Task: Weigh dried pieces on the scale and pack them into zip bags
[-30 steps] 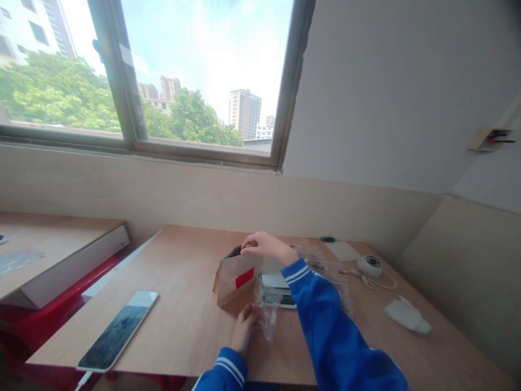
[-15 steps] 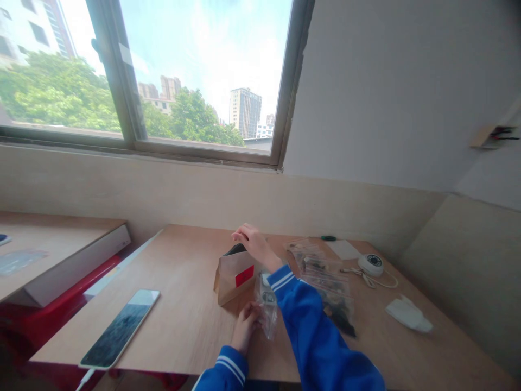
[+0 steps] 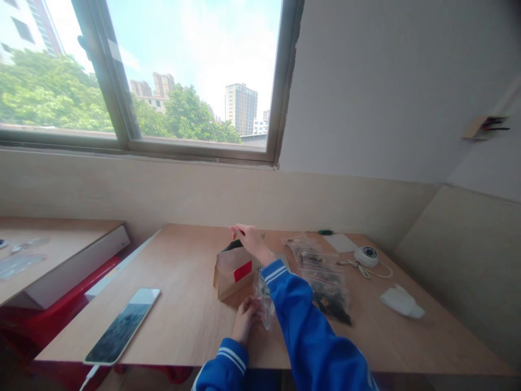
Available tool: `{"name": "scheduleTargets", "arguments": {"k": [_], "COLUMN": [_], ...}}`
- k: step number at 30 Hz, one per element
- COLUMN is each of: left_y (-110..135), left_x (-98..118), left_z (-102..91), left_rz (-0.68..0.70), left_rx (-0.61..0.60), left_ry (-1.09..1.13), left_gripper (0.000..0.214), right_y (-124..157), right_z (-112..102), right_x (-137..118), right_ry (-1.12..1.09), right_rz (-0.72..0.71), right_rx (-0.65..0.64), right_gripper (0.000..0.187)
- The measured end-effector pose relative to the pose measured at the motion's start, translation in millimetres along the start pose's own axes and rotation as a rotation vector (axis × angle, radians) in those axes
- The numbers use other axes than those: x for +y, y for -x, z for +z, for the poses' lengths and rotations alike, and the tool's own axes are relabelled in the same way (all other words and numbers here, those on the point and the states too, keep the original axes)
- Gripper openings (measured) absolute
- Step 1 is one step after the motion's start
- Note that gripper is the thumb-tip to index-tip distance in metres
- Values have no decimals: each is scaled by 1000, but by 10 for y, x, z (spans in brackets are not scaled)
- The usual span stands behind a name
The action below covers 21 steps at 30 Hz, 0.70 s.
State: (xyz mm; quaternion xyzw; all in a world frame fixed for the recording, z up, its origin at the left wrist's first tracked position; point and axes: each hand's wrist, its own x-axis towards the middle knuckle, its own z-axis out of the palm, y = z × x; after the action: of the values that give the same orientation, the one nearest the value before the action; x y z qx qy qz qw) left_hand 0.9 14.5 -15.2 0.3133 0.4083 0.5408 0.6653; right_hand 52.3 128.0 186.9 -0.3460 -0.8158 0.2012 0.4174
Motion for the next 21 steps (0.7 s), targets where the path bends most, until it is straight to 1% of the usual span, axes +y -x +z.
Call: {"name": "scheduleTargets", "arguments": {"k": [2,3,5,7,8,9,12,13,14,15,17,20,21], "left_y": [-15,-23,-39,-48,-50,-49,-47,-48,-50,-53,-61,-60,-54], "left_x": [-20,-33,-58,-75,-78,-79,-76,-76,-78,-81,-87,-81,-72], "left_z": [-11,-19,-34,-44,-47,-49,-52,-53,-56,-58,-60,-54,-49], "left_rz": [9,13,18,19,20,22,31,34,35,36,35,27,26], "left_rx": [12,17,14,0,-5,-8,-4,-5,-6,-9,-15,-25,-24], "left_ry": [-6,-4,3,2,-3,-10,-23,-21,-16,-8,5,22,28], "left_gripper": [37,37,35,34,33,32,30,29,29,29,29,28,28], "right_y": [-49,-75,-120,-151,-157,-154,-84,-35,28,107,324,816,1022], "right_z": [-27,-34,-32,-9,4,15,5,-14,-38,-66,-117,-130,-108], "right_x": [-28,-43,-69,-79,-76,-68,-46,-47,-54,-65,-83,-23,34], "right_ry": [-31,-45,-68,-83,-86,-85,-49,-28,-11,0,8,52,78], "right_rz": [-5,-16,-29,-11,-4,-7,-59,-68,-64,-50,-12,63,120], "right_rx": [-7,17,120,251,291,298,185,172,195,252,401,563,629], "right_gripper": [55,57,60,61,60,59,53,50,48,44,39,37,38]}}
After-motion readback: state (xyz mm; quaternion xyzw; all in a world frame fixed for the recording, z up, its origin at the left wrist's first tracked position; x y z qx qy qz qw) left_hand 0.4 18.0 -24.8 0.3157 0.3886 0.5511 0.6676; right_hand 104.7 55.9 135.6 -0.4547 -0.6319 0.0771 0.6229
